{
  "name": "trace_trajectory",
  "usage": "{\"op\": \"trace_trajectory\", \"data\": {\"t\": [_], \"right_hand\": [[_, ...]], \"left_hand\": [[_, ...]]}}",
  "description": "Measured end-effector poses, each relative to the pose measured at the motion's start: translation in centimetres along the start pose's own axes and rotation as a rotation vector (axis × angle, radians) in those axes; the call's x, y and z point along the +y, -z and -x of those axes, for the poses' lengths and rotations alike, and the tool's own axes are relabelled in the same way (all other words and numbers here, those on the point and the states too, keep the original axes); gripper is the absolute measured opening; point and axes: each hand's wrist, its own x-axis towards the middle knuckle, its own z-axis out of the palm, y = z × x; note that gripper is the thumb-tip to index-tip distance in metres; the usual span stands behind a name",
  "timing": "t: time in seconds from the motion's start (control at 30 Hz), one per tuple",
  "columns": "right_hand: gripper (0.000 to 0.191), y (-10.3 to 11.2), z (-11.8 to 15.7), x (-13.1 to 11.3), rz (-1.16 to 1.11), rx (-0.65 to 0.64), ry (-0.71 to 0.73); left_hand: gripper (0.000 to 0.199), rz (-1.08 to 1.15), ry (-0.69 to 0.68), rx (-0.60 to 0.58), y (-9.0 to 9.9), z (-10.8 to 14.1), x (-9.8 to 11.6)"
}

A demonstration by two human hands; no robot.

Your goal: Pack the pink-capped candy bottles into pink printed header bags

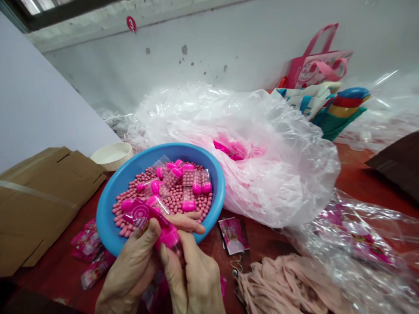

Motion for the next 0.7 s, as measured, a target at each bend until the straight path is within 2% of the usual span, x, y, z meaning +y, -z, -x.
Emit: {"op": "trace_trajectory", "data": {"t": [0.1, 0.2, 0.27, 0.37, 0.47, 0.63, 0.7], "right_hand": [[0.027, -0.1, 0.3, -0.1, 0.047, -0.008, -0.047], [0.042, -0.2, 0.6, 0.0, 0.094, -0.029, -0.138], [0.047, -0.2, 0.6, 0.1, 0.094, -0.018, -0.126], [0.038, -0.1, 0.4, 0.1, 0.038, 0.031, -0.096], [0.033, 0.0, 0.0, 0.2, -0.041, 0.115, -0.173], [0.030, 0.0, -0.4, 0.3, -0.285, 0.127, -0.277], [0.035, 0.0, -0.3, 0.4, -0.289, 0.119, -0.295]], "left_hand": [[0.028, -0.014, -0.022, 0.006, -0.1, -0.1, 0.0], [0.024, -0.015, 0.025, 0.003, -0.2, -0.1, 0.1], [0.021, -0.009, 0.057, -0.017, -0.2, -0.1, 0.0], [0.023, 0.060, 0.017, -0.083, 0.1, -0.2, -0.1], [0.034, 0.149, 0.020, -0.165, 0.5, -0.3, -0.2], [0.009, 0.145, 0.058, -0.018, 0.3, -0.4, 0.1], [0.007, 0.126, 0.053, -0.004, -0.2, -0.4, 0.1]]}}
